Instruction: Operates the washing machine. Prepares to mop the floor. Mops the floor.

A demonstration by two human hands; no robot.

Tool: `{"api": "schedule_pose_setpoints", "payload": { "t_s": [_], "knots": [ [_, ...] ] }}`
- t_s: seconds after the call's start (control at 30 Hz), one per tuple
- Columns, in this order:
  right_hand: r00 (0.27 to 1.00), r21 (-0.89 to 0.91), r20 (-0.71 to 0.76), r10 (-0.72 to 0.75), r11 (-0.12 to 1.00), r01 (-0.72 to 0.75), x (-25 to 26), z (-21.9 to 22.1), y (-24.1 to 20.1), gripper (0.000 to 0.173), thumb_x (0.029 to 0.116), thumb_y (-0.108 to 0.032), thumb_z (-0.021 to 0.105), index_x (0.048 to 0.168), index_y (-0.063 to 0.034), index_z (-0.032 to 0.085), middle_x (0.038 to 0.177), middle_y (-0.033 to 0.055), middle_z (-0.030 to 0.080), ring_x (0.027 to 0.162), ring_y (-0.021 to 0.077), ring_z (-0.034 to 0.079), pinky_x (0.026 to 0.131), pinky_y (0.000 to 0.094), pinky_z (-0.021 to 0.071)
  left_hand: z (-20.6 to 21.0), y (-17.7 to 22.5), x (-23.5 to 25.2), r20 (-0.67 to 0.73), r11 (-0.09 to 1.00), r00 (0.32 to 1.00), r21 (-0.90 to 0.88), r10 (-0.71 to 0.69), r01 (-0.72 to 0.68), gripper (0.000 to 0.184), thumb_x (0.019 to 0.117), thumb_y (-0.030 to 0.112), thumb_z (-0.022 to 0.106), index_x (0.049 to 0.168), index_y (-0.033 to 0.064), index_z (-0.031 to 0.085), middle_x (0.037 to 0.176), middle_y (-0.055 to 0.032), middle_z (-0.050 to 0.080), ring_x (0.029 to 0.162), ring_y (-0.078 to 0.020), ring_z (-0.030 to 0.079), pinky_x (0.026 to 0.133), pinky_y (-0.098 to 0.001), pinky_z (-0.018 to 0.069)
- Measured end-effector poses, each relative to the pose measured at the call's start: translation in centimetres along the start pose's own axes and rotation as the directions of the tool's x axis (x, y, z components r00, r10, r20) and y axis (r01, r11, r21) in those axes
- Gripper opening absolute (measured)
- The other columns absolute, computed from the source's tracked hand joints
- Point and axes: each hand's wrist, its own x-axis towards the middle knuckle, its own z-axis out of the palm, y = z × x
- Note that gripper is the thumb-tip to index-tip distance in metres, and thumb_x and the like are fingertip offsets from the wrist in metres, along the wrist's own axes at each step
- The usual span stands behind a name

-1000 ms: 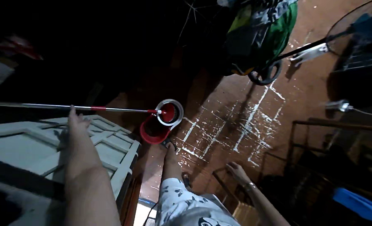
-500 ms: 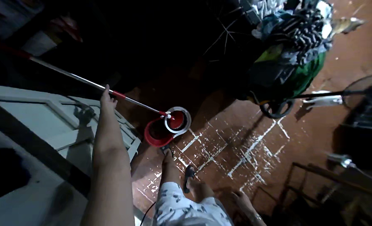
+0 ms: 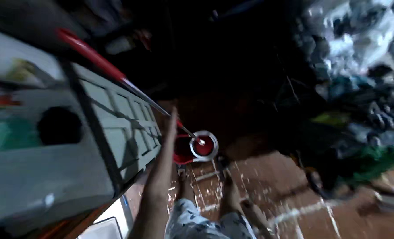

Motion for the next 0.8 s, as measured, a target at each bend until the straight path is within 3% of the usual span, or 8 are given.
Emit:
{"api": "schedule_pose_setpoints", "payload": {
  "t_s": [0.1,0.2,0.3,0.37,0.47,0.53,0.63,0.8],
  "knots": [
    [0.939,0.009,-0.14,-0.315,0.948,0.319,2.3,-8.6,-6.9,0.036,0.1039,-0.02,0.059,0.132,0.0023,0.063,0.122,0.0243,0.069,0.112,0.0366,0.068,0.1,0.055,0.0536,3.8,0.4,-10.0,-0.071,0.999,0.997,-0.021,-0.031,0.03,0.059,0.0949,0.044,0.072,0.125,-0.0052,0.061,0.102,-0.0167,0.07,0.09,-0.0231,0.069,0.084,-0.0421,0.0589],
    [0.692,0.145,-0.248,-0.678,0.68,0.719,-1.4,-15.6,-16.5,0.059,0.0967,-0.028,0.07,0.143,0.0038,0.051,0.13,0.0226,0.065,0.113,0.0281,0.068,0.096,0.0452,0.0585,5.9,2.8,-18.6,-0.029,0.998,0.998,0.012,0.064,-0.064,0.049,0.0948,0.038,0.074,0.117,-0.0047,0.066,0.096,-0.0138,0.07,0.083,-0.0178,0.067,0.08,-0.0376,0.0576],
    [0.24,0.163,-0.137,-0.961,0.217,0.962,-10.9,-19.3,-25.6,0.095,0.0831,-0.049,0.077,0.151,0.0057,0.038,0.145,0.0147,0.055,0.129,0.0163,0.057,0.106,0.0312,0.0515,7.4,4.7,-25.5,0.086,0.97,0.969,0.064,0.23,-0.235,0.032,0.0942,0.027,0.073,0.109,-0.001,0.071,0.094,-0.0119,0.071,0.084,-0.0173,0.067,0.082,-0.0392,0.0566],
    [-0.045,0.281,-0.051,-0.998,-0.058,0.958,-16.6,-18.5,-28.8,0.084,0.0844,-0.051,0.079,0.144,-0.0008,0.048,0.142,0.0068,0.06,0.129,0.0142,0.058,0.108,0.0312,0.0508,7.3,7.2,-30.5,0.138,0.951,0.95,0.101,0.279,-0.293,0.025,0.0924,0.015,0.072,0.109,-0.0049,0.07,0.097,-0.0179,0.071,0.089,-0.0242,0.068,0.085,-0.0441,0.0557],
    [-0.077,0.446,-0.152,-0.985,-0.138,0.884,-22.7,-14.8,-30.7,0.003,0.0951,-0.024,0.07,0.094,-0.0249,0.072,0.079,-0.0125,0.071,0.066,0.0012,0.065,0.061,0.02,0.0568,4.3,12.0,-38.6,0.158,0.958,0.95,0.058,0.268,-0.28,0.028,0.0986,0.004,0.064,0.12,-0.0125,0.064,0.11,-0.0272,0.069,0.103,-0.0334,0.067,0.096,-0.0483,0.0512],
    [-0.091,0.473,-0.149,-0.985,-0.152,0.868,-26.6,-12.3,-31.4,0.02,0.0969,-0.014,0.062,0.084,-0.0287,0.067,0.063,-0.0163,0.062,0.051,-0.0022,0.055,0.051,0.0164,0.0511,2.3,8.8,-37.8,0.098,0.845,0.839,-0.091,0.535,-0.527,0.032,0.0917,0.006,0.07,0.118,-0.0112,0.064,0.1,-0.0218,0.069,0.089,-0.0255,0.067,0.084,-0.0424,0.0549],
    [-0.221,0.485,-0.004,-0.975,-0.195,0.852,-33.5,-8.2,-32.3,0.017,0.0985,-0.023,0.065,0.083,-0.0298,0.068,0.061,-0.0162,0.058,0.05,-0.0026,0.051,0.05,0.0153,0.047,-3.3,4.4,-38.1,0.098,0.717,0.712,-0.157,0.696,-0.679,0.073,0.0845,0.015,0.083,0.146,-0.0033,0.047,0.123,-0.0198,0.067,0.11,-0.0233,0.066,0.099,-0.0418,0.0544],
    [-0.437,0.51,0.265,-0.859,-0.26,0.82,-45.9,1.7,-32.4,0.017,0.0988,-0.034,0.066,0.082,-0.0308,0.063,0.058,-0.0175,0.05,0.047,-0.0047,0.044,0.044,0.0129,0.04,-14.3,-9.8,-41.4,-0.047,0.848,0.847,0.048,0.529,-0.527,0.086,0.0828,0.03,0.086,0.15,-0.0017,0.044,0.145,-0.0262,0.053,0.134,-0.0367,0.053,0.113,-0.0521,0.0442]
  ]
}}
